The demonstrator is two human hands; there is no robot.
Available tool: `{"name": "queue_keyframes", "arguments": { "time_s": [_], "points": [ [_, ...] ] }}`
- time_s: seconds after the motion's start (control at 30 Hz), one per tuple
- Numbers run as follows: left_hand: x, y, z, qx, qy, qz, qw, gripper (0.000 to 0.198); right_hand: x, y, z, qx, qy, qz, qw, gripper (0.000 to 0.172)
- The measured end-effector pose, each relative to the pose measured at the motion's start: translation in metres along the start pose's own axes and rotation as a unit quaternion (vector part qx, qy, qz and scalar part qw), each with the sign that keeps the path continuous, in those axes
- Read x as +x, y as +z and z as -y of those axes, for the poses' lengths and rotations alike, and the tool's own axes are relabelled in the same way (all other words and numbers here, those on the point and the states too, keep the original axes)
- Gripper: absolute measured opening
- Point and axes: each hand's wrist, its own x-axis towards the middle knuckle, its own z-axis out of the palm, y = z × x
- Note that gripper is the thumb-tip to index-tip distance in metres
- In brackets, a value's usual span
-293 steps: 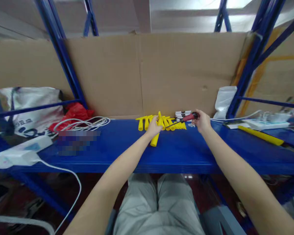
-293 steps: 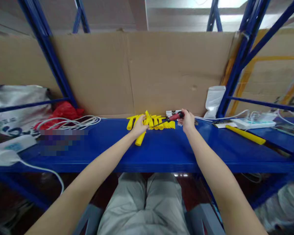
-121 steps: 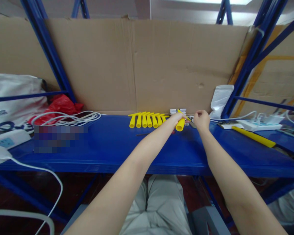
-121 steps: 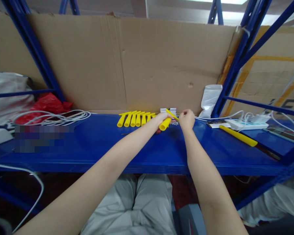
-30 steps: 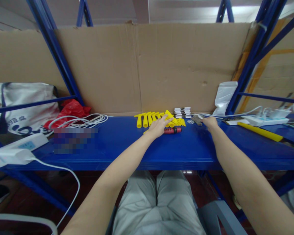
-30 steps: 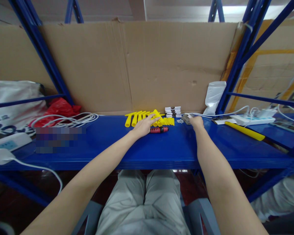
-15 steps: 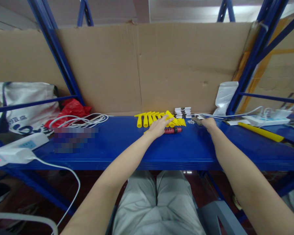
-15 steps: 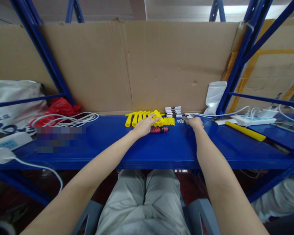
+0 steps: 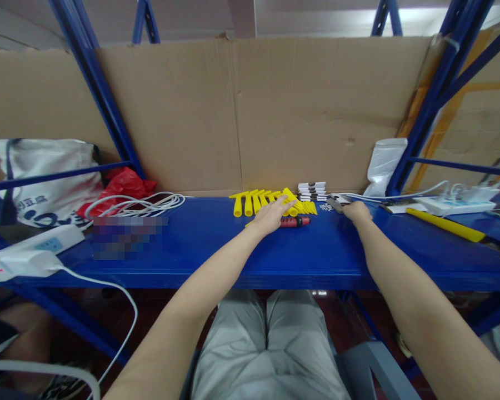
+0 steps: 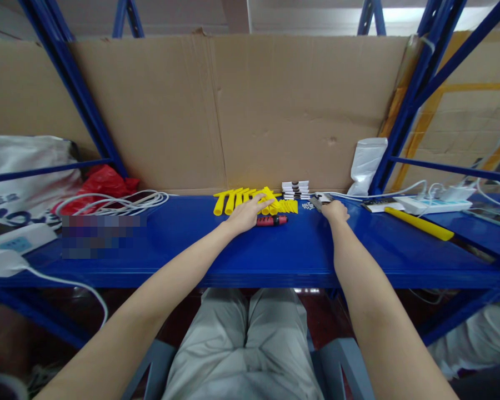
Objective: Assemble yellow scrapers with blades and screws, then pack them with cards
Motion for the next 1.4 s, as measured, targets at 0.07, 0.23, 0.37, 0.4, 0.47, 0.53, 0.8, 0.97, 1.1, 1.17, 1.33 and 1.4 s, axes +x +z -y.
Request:
{"name": "queue_keyframes", "arguments": {
  "time_s": [0.07,0.23,0.37,0.4,0.47,0.53,0.8,0.97,1.1,1.17,1.33,1.4],
  "points": [
    [0.0,0.0,-0.001,-0.004,-0.001,0.002,1.0,0.063,-0.012,-0.006,0.012,-0.089,0.053,-0.01,0.995,0.034],
    [0.0,0.0,-0.003,-0.014,0.042,-0.013,0.999,0.063,-0.034,-0.015,0.036,-0.142,-0.05,-0.038,0.988,0.037],
    [0.0,0.0,-0.007,-0.027,0.079,-0.019,0.996,0.062,-0.037,-0.011,0.043,-0.111,-0.197,-0.059,0.972,0.039],
    [0.0,0.0,-0.008,-0.029,0.086,-0.018,0.996,0.062,-0.035,-0.008,0.044,-0.094,-0.24,-0.058,0.965,0.043],
    [0.0,0.0,-0.009,-0.031,0.095,-0.013,0.995,0.063,-0.033,-0.001,0.045,-0.056,-0.329,-0.04,0.942,0.051],
    [0.0,0.0,-0.01,-0.034,0.095,-0.01,0.995,0.063,-0.031,0.007,0.046,-0.029,-0.407,-0.003,0.913,0.057],
    [0.001,0.002,-0.007,-0.045,0.107,-0.02,0.993,0.062,-0.05,0.016,0.065,-0.049,-0.521,0.049,0.851,0.062],
    [0.003,0.006,-0.006,-0.049,0.107,-0.025,0.993,0.06,-0.053,0.017,0.069,-0.06,-0.544,0.053,0.835,0.051],
    [0.004,0.007,-0.005,-0.057,0.099,-0.024,0.993,0.059,-0.051,0.013,0.068,-0.071,-0.545,0.05,0.834,0.05],
    [0.004,0.008,-0.005,-0.059,0.097,-0.021,0.993,0.058,-0.051,0.01,0.068,-0.079,-0.545,0.049,0.833,0.049],
    [0.004,0.008,-0.004,-0.062,0.102,-0.017,0.993,0.061,-0.049,0.008,0.068,-0.083,-0.545,0.043,0.833,0.051],
    [0.004,0.009,-0.004,-0.063,0.104,-0.014,0.993,0.064,-0.047,0.008,0.067,-0.072,-0.55,0.046,0.83,0.051]
  ]
}}
